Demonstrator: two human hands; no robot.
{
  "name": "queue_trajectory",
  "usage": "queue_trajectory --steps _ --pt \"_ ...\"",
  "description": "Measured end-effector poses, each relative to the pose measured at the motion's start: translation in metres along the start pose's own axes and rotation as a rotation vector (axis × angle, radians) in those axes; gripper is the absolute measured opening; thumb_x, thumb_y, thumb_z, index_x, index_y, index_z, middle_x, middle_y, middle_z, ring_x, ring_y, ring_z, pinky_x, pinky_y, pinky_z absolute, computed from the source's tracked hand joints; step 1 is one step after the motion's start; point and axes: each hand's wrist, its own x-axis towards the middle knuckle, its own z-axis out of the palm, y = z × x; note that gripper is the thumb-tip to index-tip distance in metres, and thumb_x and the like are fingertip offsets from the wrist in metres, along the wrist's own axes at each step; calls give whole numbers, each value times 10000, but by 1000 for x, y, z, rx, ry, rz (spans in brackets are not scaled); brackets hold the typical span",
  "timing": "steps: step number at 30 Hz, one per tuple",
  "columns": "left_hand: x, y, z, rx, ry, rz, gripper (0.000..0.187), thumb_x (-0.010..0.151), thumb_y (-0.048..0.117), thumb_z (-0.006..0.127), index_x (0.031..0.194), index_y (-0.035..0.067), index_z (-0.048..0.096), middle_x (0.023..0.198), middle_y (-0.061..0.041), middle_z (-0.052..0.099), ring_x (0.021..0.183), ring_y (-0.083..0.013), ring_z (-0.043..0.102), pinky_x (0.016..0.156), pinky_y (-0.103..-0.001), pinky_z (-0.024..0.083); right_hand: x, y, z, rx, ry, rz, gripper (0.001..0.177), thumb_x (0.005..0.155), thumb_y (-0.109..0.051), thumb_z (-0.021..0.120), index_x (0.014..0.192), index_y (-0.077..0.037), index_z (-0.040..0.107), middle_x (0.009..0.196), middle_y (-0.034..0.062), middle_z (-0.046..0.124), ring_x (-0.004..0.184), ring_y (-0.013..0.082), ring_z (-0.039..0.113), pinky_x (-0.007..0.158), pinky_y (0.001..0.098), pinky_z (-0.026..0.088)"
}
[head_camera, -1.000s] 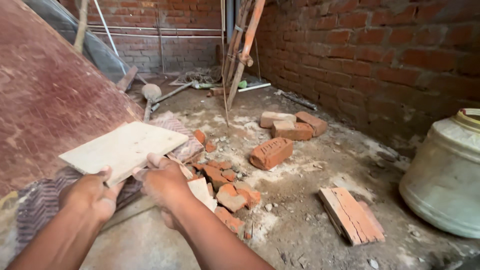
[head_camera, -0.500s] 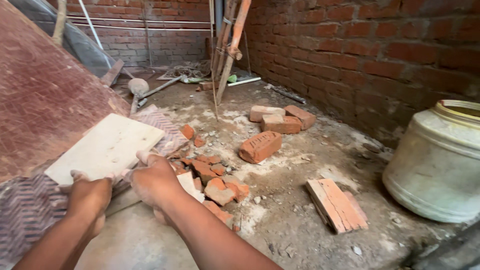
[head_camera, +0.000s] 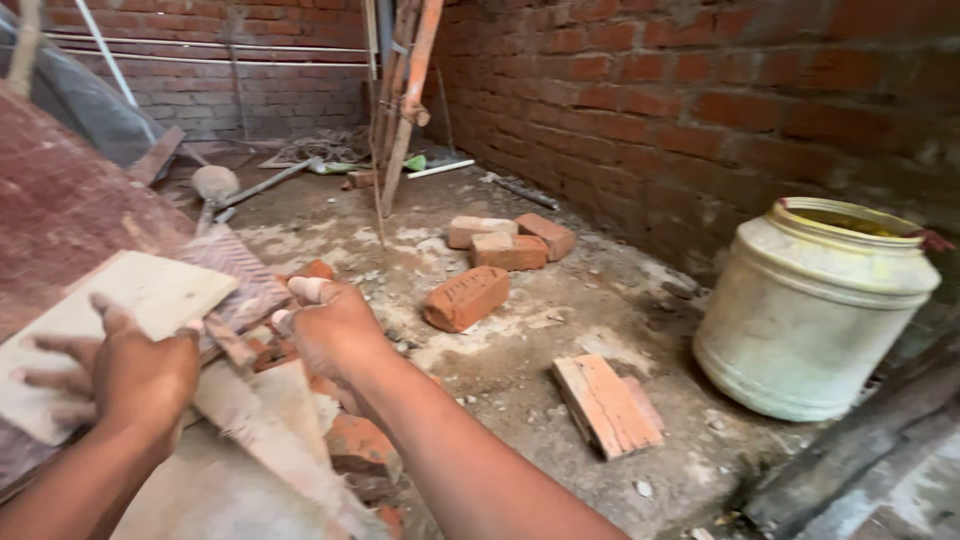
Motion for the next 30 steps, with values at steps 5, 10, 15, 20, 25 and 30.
queue_trajectory --steps 5,10,15,20,25,30 --pt "-28 44 24 7 -112 284 1021 810 440 731 1664 228 214 1676 -353 -88 1510 -612 -103 1142 -820 44 -5 1 -41 -114 84 16 551 903 -58 654 1443 -9 553 1324 127 672 1149 186 651 933 307 503" --pt "-86 90 54 -51 -291 450 859 907 488 637 1638 251 253 1659 -335 -38 1505 -574 -125 1194 -720 40 -10 9 -83 -64 160 -59 462 892 -30 628 1348 45 629 1224 152 725 1017 188 716 837 304 559" --pt "-142 126 70 -84 -524 235 778 904 518 540 1599 350 232 1698 -169 -49 1561 -409 -152 1201 -675 48 -20 17 -146 -239 278 -42 418 891 -71 682 1303 0 655 1142 132 748 972 195 701 810 302 549" --pt "-175 134 85 -77 -690 290 748 928 524 536 1596 337 257 1700 -160 -35 1564 -403 -187 1250 -573 31 -40 25 -204 -312 353 -25 450 823 -114 780 1252 2 708 1164 128 773 1015 172 718 871 296 550" --pt "-181 136 126 1 -903 228 769 961 479 549 1621 300 198 1689 -160 -16 1572 -382 -225 1268 -559 -10 -64 30 -261 -407 431 51 515 782 -151 835 1265 -28 704 1185 115 768 1044 197 731 906 330 555" --pt "-223 137 183 101 -948 231 738 984 456 548 1634 299 235 1729 -174 -49 1585 -434 -137 1284 -551 58 -91 44 -317 -516 499 136 500 771 -160 849 1240 -39 728 1202 115 758 1051 186 727 910 318 546"
